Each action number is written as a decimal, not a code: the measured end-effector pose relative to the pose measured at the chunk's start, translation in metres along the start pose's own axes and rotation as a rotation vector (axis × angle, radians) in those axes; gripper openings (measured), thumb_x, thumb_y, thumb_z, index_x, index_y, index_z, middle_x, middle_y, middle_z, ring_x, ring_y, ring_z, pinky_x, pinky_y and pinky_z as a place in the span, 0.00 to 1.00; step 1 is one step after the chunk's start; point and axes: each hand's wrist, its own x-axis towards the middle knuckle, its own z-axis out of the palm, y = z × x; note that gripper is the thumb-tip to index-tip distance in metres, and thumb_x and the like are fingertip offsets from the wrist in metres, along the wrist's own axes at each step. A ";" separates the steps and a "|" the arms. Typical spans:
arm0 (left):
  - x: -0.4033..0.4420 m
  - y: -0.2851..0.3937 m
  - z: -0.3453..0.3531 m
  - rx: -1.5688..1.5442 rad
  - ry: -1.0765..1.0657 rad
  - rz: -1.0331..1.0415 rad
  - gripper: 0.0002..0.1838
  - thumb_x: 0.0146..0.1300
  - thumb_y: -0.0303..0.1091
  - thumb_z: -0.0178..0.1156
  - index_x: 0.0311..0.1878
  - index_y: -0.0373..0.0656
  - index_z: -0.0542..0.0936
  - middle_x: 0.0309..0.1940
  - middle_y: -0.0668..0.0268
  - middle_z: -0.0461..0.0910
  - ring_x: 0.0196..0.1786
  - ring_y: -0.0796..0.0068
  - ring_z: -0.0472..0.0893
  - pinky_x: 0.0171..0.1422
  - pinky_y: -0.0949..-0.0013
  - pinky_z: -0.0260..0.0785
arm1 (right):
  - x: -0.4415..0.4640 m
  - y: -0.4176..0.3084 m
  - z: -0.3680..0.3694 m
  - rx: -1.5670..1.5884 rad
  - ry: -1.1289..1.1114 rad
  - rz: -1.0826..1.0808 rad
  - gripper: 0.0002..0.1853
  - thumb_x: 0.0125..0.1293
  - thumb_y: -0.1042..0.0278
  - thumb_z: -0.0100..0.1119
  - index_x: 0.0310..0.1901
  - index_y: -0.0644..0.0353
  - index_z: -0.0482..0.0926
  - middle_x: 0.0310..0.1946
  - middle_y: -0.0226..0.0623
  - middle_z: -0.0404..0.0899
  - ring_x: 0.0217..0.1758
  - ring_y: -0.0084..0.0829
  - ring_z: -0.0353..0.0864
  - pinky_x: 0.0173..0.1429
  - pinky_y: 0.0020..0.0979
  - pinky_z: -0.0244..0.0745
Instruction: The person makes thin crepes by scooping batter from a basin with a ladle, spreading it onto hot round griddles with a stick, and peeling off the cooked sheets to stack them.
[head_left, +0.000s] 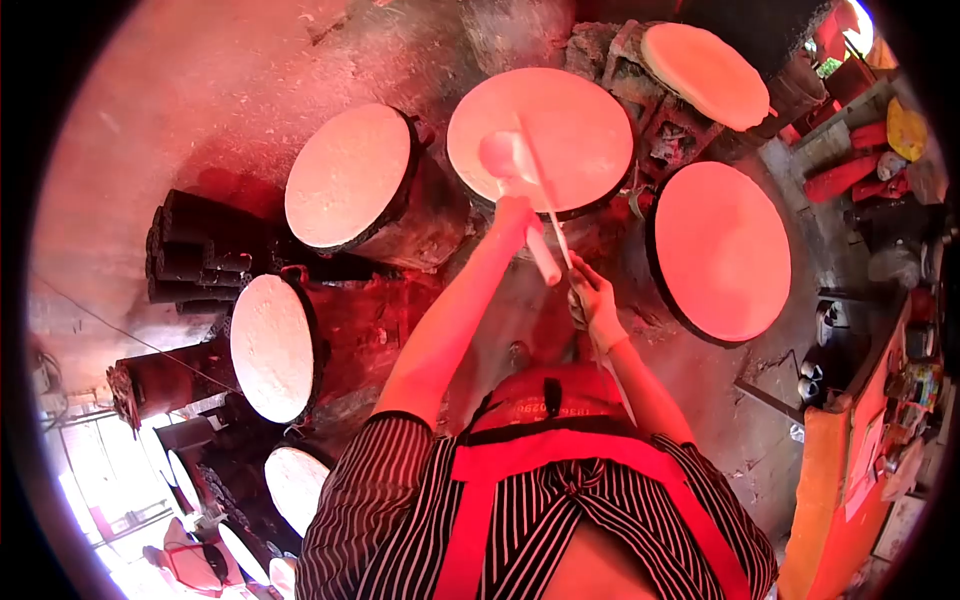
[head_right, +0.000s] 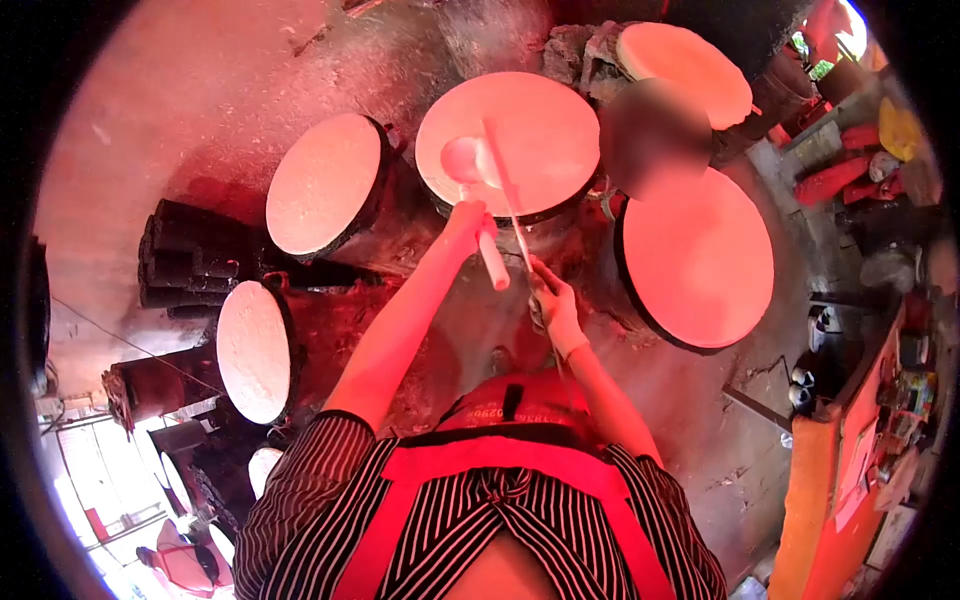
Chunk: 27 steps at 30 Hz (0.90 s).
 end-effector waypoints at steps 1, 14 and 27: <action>-0.009 0.022 -0.015 -0.294 -0.198 -0.211 0.06 0.67 0.30 0.51 0.36 0.37 0.67 0.20 0.68 0.65 0.18 0.79 0.65 0.17 0.75 0.57 | -0.004 -0.015 0.007 -0.022 0.070 0.052 0.17 0.68 0.65 0.55 0.58 0.46 0.75 0.18 0.25 0.70 0.14 0.20 0.63 0.17 0.26 0.56; -0.180 0.051 -0.054 -0.084 -0.026 -0.137 0.05 0.67 0.31 0.53 0.38 0.41 0.69 0.21 0.75 0.63 0.19 0.86 0.62 0.16 0.84 0.52 | 0.031 0.006 -0.028 -0.771 0.098 -0.599 0.17 0.67 0.74 0.53 0.56 0.69 0.73 0.39 0.30 0.77 0.41 0.17 0.71 0.49 0.20 0.68; -0.248 -0.083 -0.133 -0.534 0.212 -0.229 0.08 0.69 0.32 0.52 0.41 0.38 0.66 0.24 0.72 0.63 0.19 0.85 0.60 0.18 0.82 0.52 | -0.089 0.026 -0.014 -1.110 0.146 -0.583 0.30 0.58 0.69 0.59 0.65 0.49 0.68 0.42 0.47 0.78 0.43 0.40 0.81 0.46 0.34 0.74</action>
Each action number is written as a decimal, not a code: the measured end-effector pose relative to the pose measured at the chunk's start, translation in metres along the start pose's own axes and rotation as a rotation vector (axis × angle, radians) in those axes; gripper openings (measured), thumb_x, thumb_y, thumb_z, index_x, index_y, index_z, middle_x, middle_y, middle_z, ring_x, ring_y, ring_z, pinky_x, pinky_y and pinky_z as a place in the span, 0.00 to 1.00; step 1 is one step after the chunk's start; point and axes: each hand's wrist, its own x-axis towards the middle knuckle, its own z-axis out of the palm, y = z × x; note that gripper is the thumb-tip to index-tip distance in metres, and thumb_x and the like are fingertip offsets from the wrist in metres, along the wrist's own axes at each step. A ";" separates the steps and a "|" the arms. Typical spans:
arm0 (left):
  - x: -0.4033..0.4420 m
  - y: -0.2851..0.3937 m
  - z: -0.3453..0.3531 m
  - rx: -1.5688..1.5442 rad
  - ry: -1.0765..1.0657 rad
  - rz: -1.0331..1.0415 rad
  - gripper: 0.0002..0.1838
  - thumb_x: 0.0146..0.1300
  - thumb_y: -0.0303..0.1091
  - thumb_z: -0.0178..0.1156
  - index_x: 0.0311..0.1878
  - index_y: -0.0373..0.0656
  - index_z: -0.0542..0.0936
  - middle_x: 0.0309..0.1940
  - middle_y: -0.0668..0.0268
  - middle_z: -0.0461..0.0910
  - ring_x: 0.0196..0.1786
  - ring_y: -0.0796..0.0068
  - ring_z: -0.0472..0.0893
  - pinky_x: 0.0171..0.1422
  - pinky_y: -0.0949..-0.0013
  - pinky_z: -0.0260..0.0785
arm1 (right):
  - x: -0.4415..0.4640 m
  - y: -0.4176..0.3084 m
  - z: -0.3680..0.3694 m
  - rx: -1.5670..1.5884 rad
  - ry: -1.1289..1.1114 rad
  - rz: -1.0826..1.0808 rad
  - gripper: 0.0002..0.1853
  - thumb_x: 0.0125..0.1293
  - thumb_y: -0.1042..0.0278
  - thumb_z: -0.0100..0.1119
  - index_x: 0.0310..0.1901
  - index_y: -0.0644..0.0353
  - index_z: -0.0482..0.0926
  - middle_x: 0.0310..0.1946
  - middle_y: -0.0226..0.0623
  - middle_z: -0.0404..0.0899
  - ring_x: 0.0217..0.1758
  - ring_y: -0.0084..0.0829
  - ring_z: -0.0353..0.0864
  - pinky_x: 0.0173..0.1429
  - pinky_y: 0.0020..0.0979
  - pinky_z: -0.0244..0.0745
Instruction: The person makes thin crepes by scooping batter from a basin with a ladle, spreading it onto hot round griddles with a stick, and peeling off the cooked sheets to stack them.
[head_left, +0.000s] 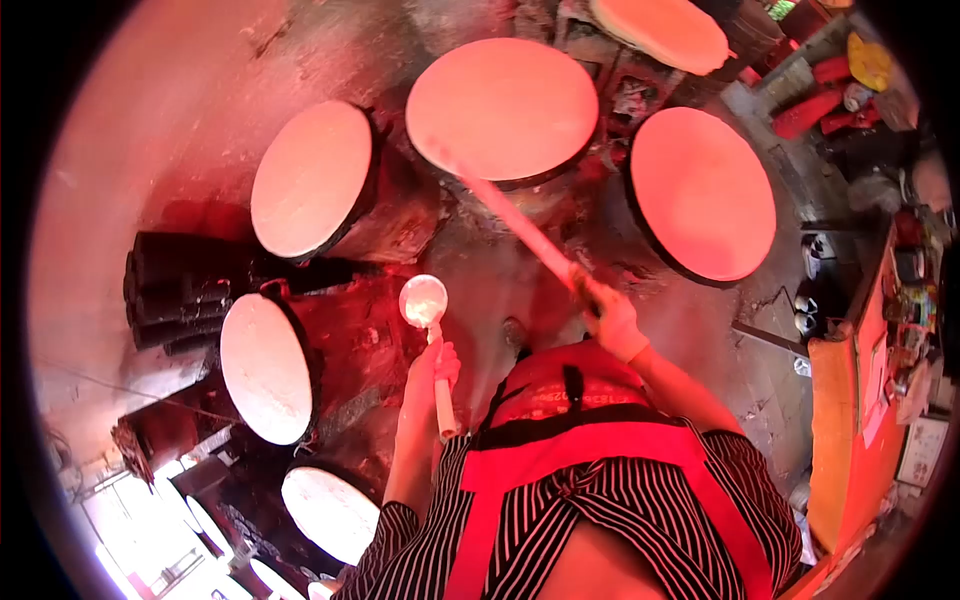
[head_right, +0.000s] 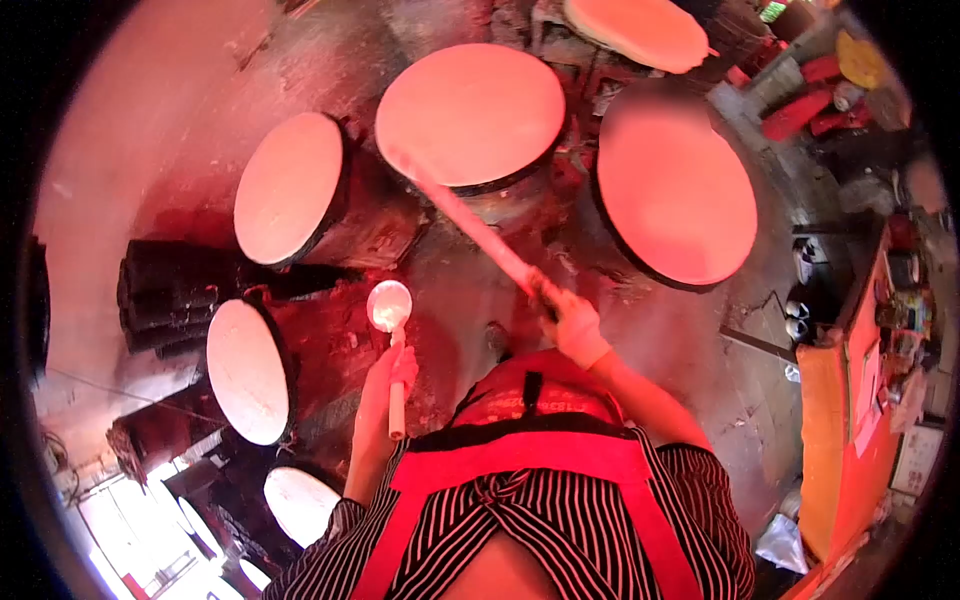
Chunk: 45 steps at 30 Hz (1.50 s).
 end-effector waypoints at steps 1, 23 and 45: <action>0.001 -0.006 -0.001 -0.111 -0.067 -0.055 0.07 0.69 0.31 0.51 0.41 0.38 0.66 0.24 0.72 0.62 0.19 0.85 0.60 0.18 0.82 0.52 | 0.010 0.005 -0.018 0.137 0.094 -0.029 0.29 0.59 0.69 0.58 0.64 0.49 0.68 0.43 0.48 0.78 0.43 0.38 0.81 0.45 0.33 0.74; -0.005 -0.255 0.215 -0.417 -0.098 0.014 0.11 0.71 0.28 0.46 0.49 0.29 0.66 0.24 0.69 0.60 0.19 0.83 0.60 0.16 0.80 0.54 | 0.200 0.293 -0.416 -0.414 0.180 0.403 0.17 0.63 0.53 0.52 0.47 0.54 0.80 0.41 0.45 0.81 0.47 0.47 0.79 0.49 0.43 0.71; 0.001 -0.279 0.233 -0.351 -0.127 0.090 0.10 0.70 0.28 0.47 0.48 0.31 0.66 0.24 0.69 0.61 0.19 0.84 0.59 0.15 0.82 0.51 | 0.207 0.280 -0.412 -0.047 0.094 0.231 0.23 0.54 0.51 0.64 0.42 0.63 0.82 0.26 0.36 0.80 0.28 0.23 0.76 0.37 0.29 0.69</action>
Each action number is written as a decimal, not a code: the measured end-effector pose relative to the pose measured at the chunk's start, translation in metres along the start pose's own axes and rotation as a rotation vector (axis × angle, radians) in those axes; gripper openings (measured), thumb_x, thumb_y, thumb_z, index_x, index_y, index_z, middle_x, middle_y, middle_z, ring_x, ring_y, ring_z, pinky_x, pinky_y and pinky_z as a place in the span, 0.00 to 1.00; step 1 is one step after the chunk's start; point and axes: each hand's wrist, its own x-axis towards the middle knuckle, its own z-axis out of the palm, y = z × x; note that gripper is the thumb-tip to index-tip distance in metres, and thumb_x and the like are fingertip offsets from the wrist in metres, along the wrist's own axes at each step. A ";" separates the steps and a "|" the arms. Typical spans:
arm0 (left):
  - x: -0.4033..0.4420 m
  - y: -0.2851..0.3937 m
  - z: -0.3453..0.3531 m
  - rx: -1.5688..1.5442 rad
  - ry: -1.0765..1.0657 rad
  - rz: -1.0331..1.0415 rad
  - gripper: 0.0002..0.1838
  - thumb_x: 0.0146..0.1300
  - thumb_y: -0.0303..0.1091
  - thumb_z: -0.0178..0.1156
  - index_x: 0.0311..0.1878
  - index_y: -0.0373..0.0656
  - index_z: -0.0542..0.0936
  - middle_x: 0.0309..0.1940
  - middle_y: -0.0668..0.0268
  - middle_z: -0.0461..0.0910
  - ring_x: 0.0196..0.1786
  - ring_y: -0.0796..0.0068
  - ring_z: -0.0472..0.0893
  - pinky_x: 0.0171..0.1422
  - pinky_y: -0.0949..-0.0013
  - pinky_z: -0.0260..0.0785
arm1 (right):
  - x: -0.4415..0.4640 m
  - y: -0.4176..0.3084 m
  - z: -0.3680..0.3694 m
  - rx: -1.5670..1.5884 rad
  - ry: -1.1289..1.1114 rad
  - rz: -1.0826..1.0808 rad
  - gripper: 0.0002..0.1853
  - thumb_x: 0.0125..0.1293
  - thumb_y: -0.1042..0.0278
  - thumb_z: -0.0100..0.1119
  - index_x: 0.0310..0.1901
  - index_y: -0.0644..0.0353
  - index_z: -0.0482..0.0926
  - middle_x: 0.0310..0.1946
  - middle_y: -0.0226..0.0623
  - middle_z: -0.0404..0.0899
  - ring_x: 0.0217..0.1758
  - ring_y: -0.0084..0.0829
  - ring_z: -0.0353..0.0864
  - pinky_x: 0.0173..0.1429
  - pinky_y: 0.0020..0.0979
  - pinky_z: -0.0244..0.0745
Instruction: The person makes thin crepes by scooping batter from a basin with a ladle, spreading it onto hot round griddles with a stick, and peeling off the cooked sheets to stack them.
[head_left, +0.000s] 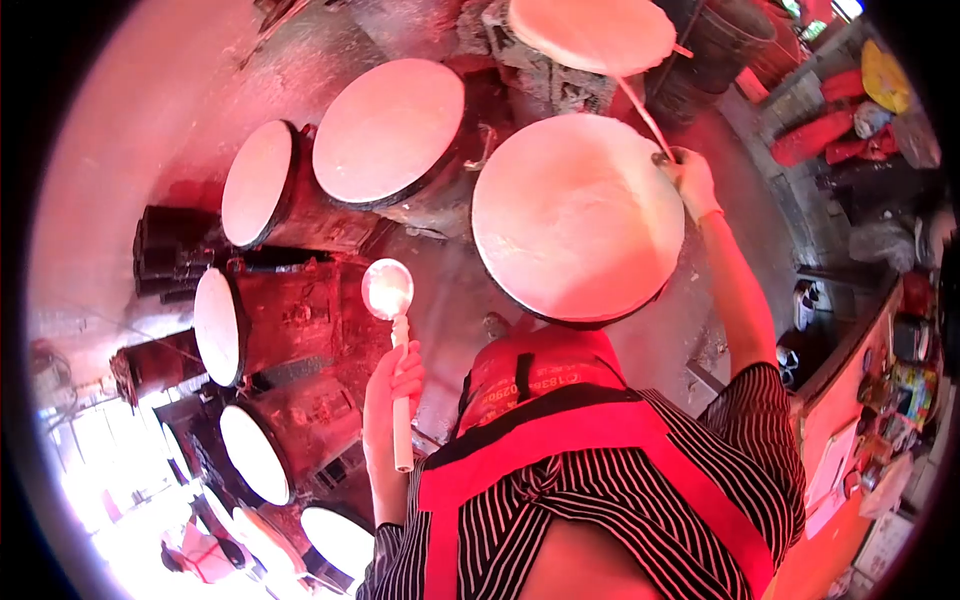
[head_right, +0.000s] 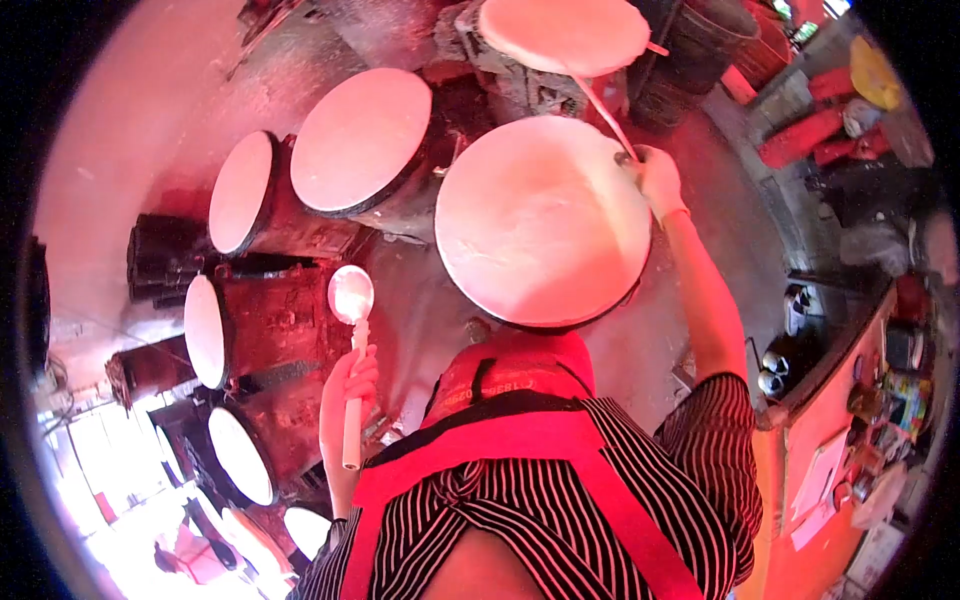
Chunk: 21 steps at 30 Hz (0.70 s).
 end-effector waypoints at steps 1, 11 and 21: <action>0.003 0.006 -0.012 -0.026 -0.066 -0.033 0.13 0.72 0.30 0.42 0.51 0.28 0.66 0.25 0.67 0.61 0.21 0.81 0.61 0.17 0.79 0.53 | -0.003 -0.015 -0.007 0.012 0.032 -0.014 0.21 0.55 0.52 0.64 0.42 0.63 0.83 0.26 0.33 0.79 0.28 0.22 0.74 0.36 0.27 0.69; 0.011 0.014 0.010 0.322 -0.004 0.089 0.12 0.68 0.29 0.51 0.50 0.32 0.67 0.25 0.71 0.62 0.19 0.87 0.59 0.15 0.84 0.49 | 0.062 -0.162 -0.127 0.147 0.020 -0.241 0.09 0.62 0.65 0.58 0.35 0.62 0.79 0.24 0.22 0.73 0.25 0.16 0.68 0.29 0.20 0.63; 0.003 0.008 0.019 0.606 -0.164 0.107 0.13 0.68 0.31 0.52 0.52 0.37 0.68 0.25 0.71 0.64 0.18 0.87 0.59 0.16 0.84 0.48 | -0.003 -0.220 -0.200 -1.161 0.703 -0.989 0.15 0.62 0.66 0.51 0.50 0.56 0.76 0.41 0.34 0.80 0.38 0.32 0.81 0.42 0.30 0.76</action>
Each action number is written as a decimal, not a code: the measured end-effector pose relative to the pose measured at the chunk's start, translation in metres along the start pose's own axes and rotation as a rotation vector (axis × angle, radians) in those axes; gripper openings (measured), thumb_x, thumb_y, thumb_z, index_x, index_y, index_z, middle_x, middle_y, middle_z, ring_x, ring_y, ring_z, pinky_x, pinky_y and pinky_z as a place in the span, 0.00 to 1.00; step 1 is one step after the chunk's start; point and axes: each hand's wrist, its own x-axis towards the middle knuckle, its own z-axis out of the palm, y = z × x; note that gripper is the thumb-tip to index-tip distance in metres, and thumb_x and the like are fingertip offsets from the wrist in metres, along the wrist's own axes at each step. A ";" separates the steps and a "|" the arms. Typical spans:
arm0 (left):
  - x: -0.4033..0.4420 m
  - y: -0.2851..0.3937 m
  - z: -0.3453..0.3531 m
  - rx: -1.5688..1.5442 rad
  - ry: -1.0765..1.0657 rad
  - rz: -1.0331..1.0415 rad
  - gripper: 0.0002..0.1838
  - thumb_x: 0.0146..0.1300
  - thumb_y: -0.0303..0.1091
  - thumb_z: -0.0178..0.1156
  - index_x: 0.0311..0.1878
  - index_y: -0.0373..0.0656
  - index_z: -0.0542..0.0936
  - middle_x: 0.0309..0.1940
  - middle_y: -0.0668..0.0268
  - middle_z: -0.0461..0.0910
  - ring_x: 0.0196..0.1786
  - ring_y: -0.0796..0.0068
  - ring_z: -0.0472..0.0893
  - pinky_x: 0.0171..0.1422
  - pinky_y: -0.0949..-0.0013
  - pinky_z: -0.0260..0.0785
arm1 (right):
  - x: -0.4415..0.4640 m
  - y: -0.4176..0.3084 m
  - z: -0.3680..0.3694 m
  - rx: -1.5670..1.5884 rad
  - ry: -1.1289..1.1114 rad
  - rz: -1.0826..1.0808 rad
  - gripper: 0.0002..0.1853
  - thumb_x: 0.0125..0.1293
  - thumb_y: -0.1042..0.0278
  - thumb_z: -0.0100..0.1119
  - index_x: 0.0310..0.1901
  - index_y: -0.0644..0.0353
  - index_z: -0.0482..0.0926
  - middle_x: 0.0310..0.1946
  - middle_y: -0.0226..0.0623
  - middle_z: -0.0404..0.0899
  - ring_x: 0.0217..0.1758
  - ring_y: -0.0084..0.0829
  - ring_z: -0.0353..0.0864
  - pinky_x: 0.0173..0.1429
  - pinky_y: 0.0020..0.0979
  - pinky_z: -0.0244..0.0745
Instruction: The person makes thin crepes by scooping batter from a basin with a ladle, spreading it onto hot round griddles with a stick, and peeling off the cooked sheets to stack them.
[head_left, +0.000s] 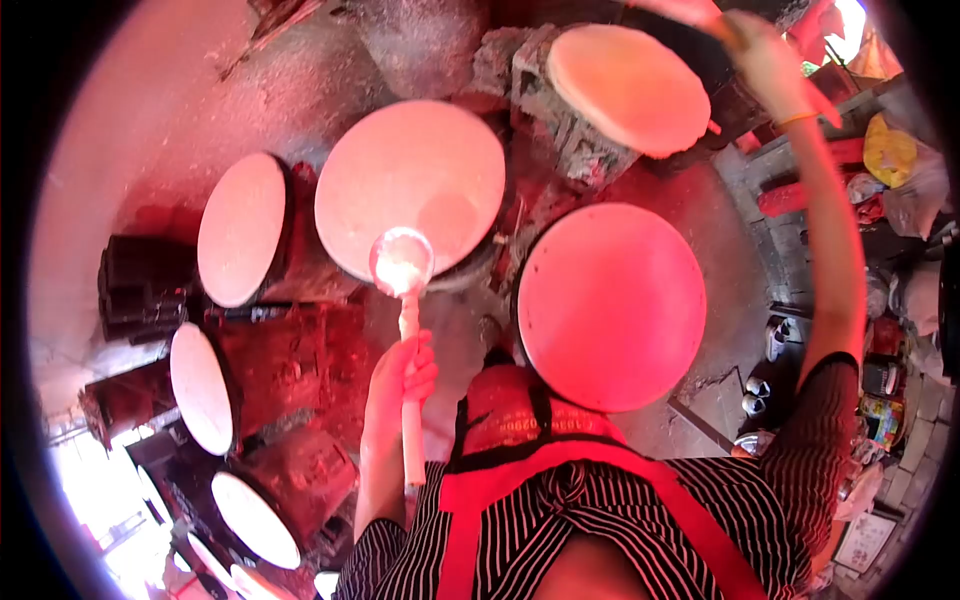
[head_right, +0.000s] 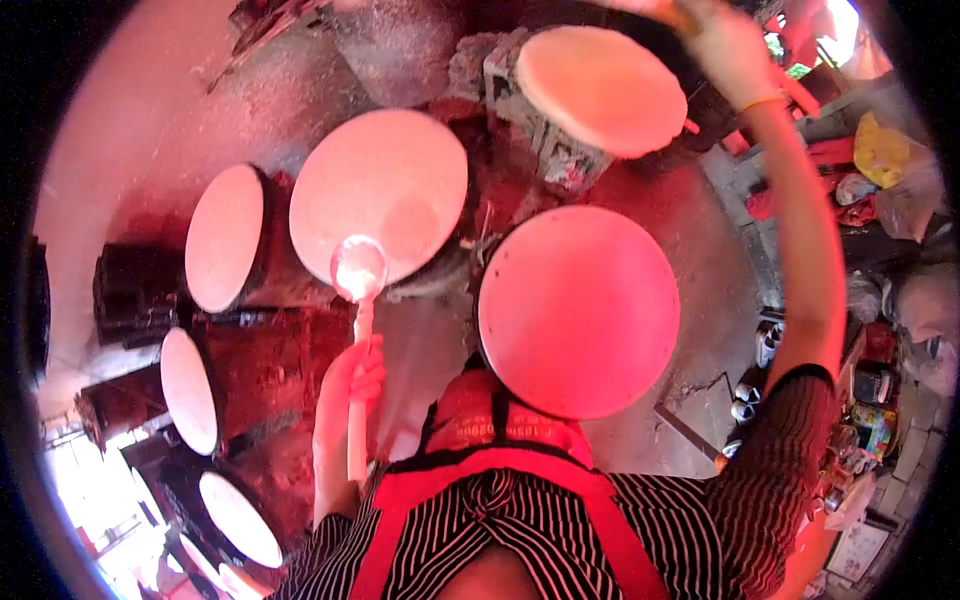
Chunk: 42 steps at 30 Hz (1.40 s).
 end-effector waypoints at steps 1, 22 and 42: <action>0.002 0.000 -0.006 0.026 0.012 0.006 0.13 0.68 0.32 0.52 0.52 0.37 0.68 0.25 0.71 0.64 0.18 0.87 0.59 0.16 0.84 0.49 | -0.007 -0.023 0.002 -0.155 -0.171 -0.045 0.14 0.61 0.67 0.51 0.49 0.55 0.76 0.40 0.35 0.79 0.40 0.33 0.81 0.41 0.31 0.76; -0.091 -0.112 -0.052 -0.347 0.116 0.228 0.13 0.68 0.32 0.51 0.50 0.34 0.68 0.26 0.71 0.63 0.18 0.89 0.58 0.15 0.85 0.49 | -0.111 -0.216 0.094 0.520 -0.204 0.297 0.17 0.60 0.56 0.55 0.49 0.52 0.75 0.33 0.44 0.80 0.35 0.47 0.81 0.43 0.44 0.76; -0.383 -0.570 -0.114 -1.495 1.171 1.290 0.08 0.72 0.36 0.46 0.44 0.41 0.65 0.26 0.70 0.64 0.18 0.87 0.60 0.15 0.84 0.52 | -0.351 -0.629 -0.424 1.658 -1.622 -1.513 0.20 0.73 0.59 0.45 0.60 0.60 0.70 0.19 0.25 0.68 0.16 0.13 0.61 0.21 0.20 0.58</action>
